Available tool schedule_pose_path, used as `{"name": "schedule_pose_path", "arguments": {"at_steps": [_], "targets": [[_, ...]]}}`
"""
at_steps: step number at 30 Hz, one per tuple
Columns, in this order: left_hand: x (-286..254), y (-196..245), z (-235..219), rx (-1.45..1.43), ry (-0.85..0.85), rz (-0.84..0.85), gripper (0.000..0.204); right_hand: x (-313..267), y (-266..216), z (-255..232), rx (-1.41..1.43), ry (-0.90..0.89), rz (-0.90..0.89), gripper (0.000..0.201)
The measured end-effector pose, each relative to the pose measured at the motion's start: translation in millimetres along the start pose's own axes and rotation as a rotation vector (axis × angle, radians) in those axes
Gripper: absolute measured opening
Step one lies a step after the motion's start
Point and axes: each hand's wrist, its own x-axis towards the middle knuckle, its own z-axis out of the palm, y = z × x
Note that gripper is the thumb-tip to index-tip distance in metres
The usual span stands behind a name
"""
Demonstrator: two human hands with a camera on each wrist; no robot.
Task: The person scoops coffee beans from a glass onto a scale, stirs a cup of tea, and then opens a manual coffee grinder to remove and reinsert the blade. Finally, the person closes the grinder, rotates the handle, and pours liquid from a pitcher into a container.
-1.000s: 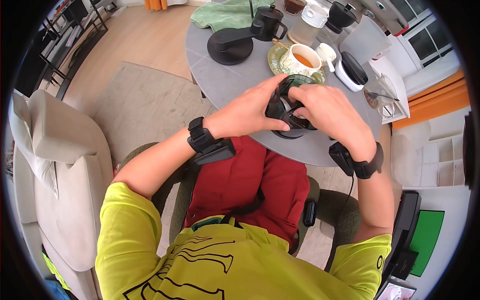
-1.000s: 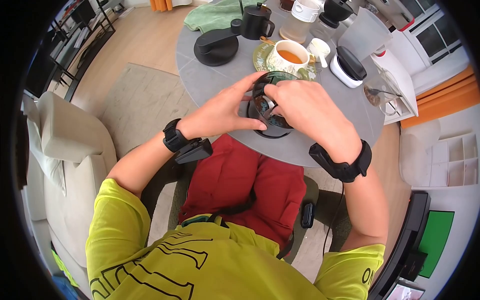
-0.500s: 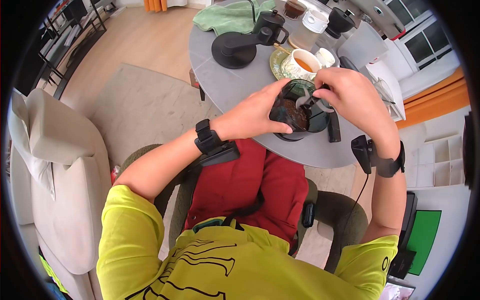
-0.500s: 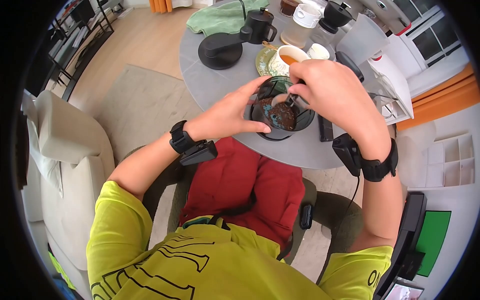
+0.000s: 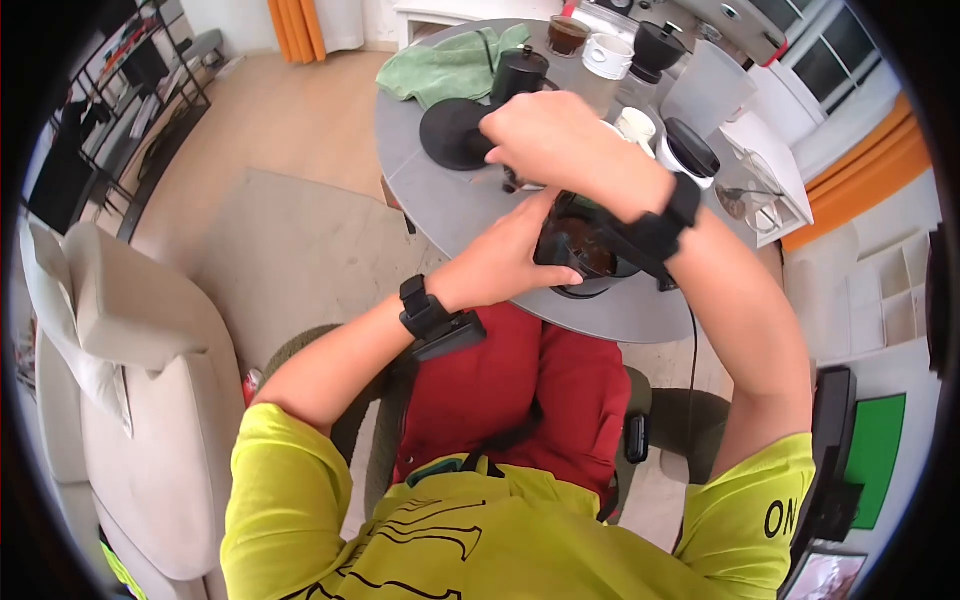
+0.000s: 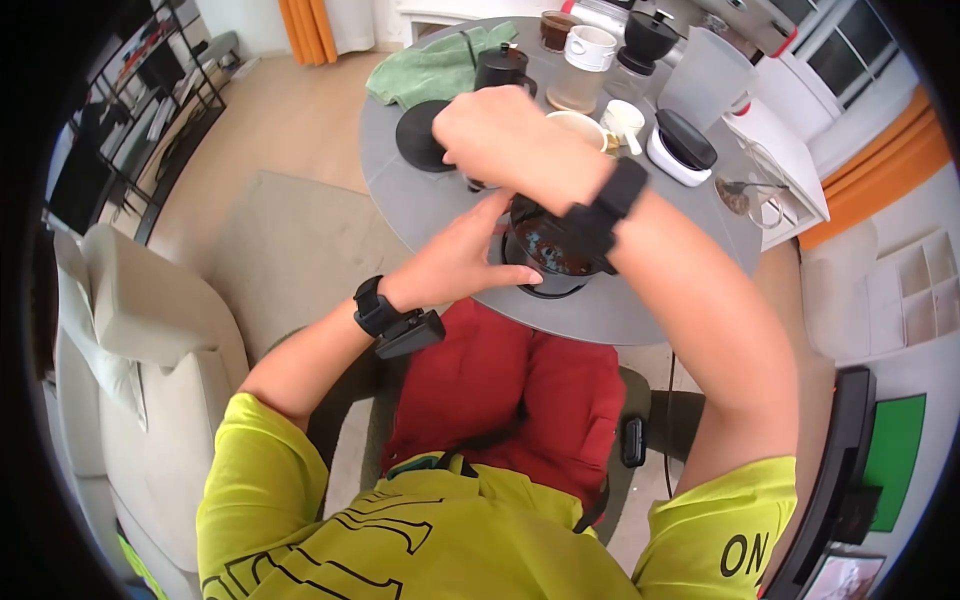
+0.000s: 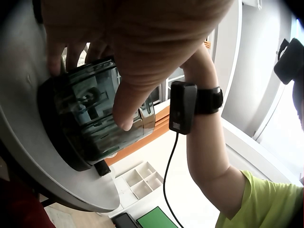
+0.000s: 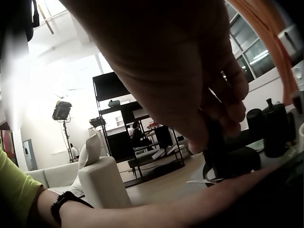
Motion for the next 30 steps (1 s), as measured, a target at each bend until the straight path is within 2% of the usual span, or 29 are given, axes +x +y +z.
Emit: {"name": "schedule_pose_path", "arguments": {"at_steps": [3,7,15,20,22,23,26,30], "targets": [[1.3,4.2,-0.4,-0.011,-0.019,-0.025,0.093,9.7,-5.3,4.1,-0.034,-0.059,-0.029,0.022],[1.0,0.4,1.3,-0.017,0.014,-0.015,0.09,18.1,0.6,11.8,0.007,-0.047,-0.03,0.023],[1.5,0.1,1.5,0.01,-0.024,-0.046,0.088,17.9,1.5,35.3,-0.017,-0.087,-0.068,0.016],[2.5,5.1,0.9,-0.044,-0.05,-0.074,0.088,9.3,3.5,26.4,0.025,-0.043,-0.052,0.017],[3.0,8.5,0.2,-0.068,-0.055,-0.099,0.09,4.7,6.0,19.6,0.092,-0.11,-0.06,0.018],[3.1,8.1,1.3,-0.067,-0.063,-0.098,0.09,4.9,9.6,24.6,0.103,-0.047,-0.075,0.019],[3.3,6.5,3.8,-0.078,-0.021,-0.091,0.093,1.1,11.8,22.8,0.106,-0.088,-0.007,0.019],[3.3,8.3,3.4,-0.108,-0.017,-0.109,0.097,-15.6,17.6,8.4,0.133,-0.045,0.001,0.016]]}}
